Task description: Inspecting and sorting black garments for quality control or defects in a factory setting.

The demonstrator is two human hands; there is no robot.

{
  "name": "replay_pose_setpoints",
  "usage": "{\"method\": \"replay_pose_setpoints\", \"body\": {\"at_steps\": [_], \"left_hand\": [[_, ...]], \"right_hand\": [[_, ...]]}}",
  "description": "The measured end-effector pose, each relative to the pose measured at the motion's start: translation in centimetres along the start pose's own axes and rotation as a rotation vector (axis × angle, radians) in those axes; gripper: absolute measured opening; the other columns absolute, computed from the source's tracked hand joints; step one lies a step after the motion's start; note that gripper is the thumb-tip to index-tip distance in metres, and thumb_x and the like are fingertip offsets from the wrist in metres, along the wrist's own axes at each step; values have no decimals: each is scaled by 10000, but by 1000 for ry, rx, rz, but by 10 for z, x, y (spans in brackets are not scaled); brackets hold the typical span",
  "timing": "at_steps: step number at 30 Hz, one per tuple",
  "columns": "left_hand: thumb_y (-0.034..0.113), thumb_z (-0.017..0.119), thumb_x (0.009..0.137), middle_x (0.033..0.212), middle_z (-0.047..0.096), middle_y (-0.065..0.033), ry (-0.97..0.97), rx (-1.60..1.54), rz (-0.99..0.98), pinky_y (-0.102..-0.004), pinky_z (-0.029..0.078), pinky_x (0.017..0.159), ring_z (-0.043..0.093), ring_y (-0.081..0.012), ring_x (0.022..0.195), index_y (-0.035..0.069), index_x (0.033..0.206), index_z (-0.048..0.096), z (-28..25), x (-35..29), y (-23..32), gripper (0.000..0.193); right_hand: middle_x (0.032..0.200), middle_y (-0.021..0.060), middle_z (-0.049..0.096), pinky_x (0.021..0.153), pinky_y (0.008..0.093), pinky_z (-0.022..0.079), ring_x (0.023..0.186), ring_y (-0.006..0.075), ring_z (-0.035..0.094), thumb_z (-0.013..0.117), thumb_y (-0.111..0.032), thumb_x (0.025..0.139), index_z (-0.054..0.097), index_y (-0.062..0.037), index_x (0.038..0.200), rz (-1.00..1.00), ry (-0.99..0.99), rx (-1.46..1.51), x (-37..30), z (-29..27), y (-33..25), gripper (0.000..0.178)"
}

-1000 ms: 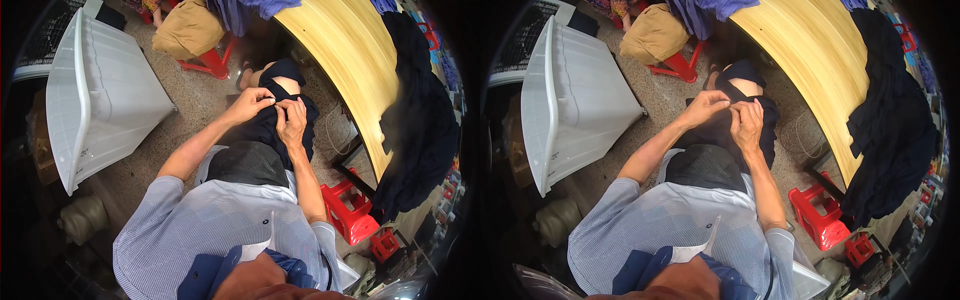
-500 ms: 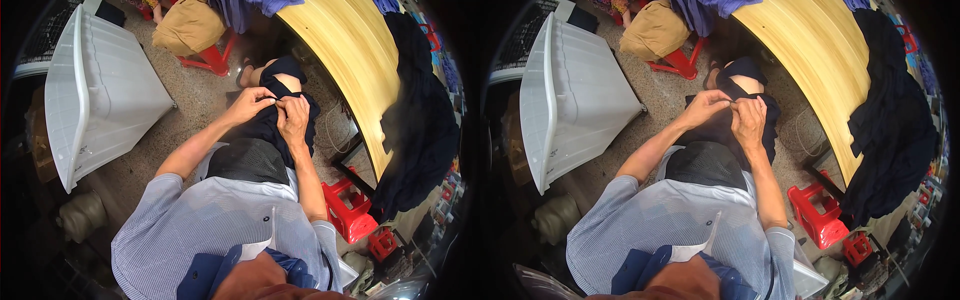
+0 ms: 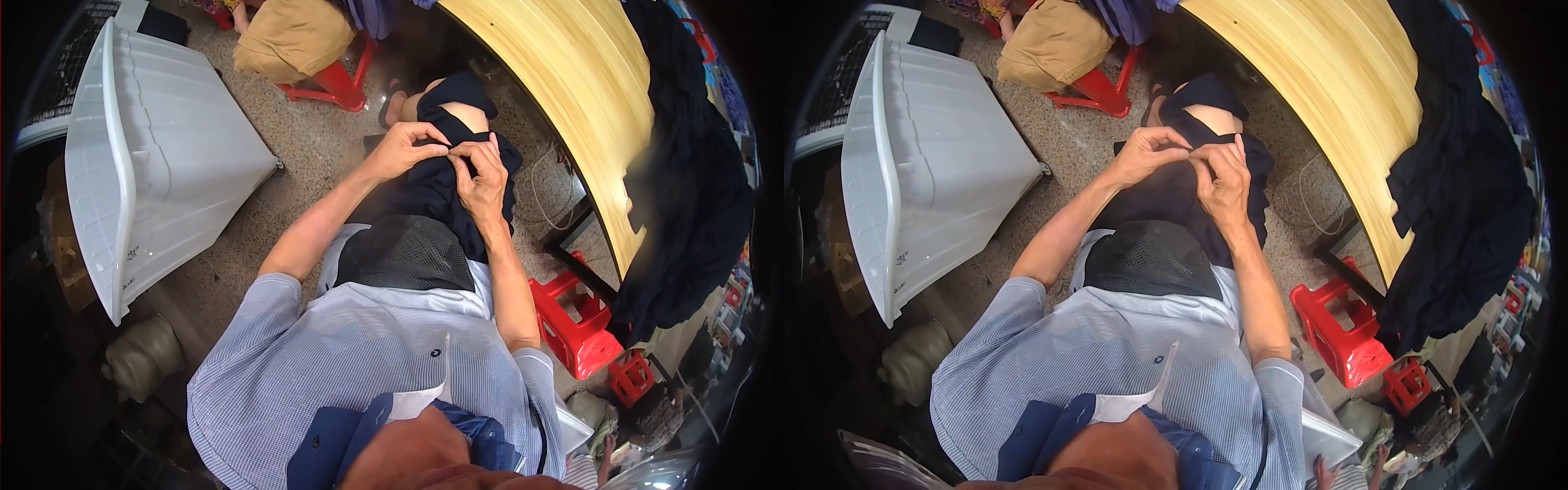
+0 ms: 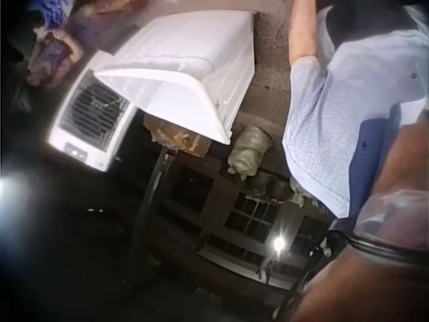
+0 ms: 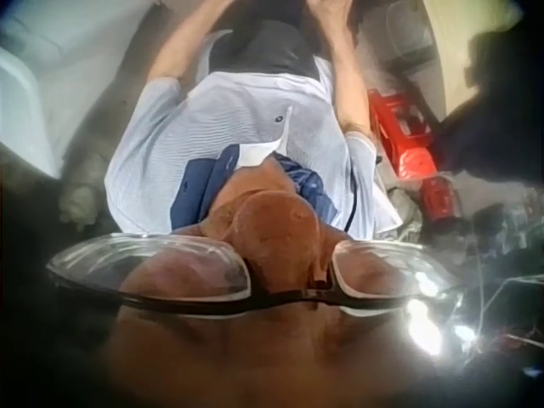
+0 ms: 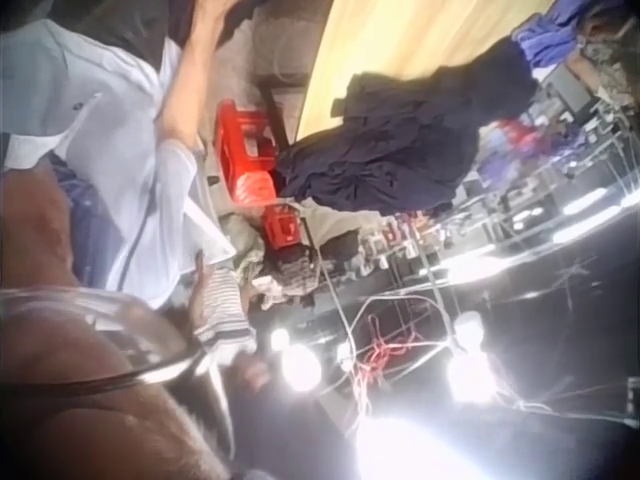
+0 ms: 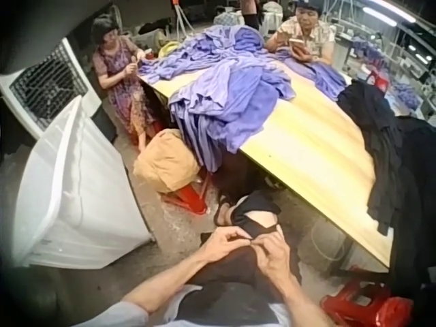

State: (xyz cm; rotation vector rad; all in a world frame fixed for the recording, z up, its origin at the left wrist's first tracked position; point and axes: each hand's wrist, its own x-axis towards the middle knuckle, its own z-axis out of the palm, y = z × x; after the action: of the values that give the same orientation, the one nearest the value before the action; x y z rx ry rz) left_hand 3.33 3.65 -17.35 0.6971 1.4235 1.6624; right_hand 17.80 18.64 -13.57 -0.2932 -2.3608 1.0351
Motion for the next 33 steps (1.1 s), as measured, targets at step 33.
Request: {"method": "replay_pose_setpoints", "body": {"at_steps": [33], "left_hand": [[-20,754,1003,1082,803,-64,76,134,-43,-279,585,938,734,-113,1015,-29,1139,780,24,-11,2,139]], "right_hand": [[901,39,730,1266,669,335,875,242,712,779,61,847,719,-81,968,-84,30,-226,-13,-5,-6,196]]}}
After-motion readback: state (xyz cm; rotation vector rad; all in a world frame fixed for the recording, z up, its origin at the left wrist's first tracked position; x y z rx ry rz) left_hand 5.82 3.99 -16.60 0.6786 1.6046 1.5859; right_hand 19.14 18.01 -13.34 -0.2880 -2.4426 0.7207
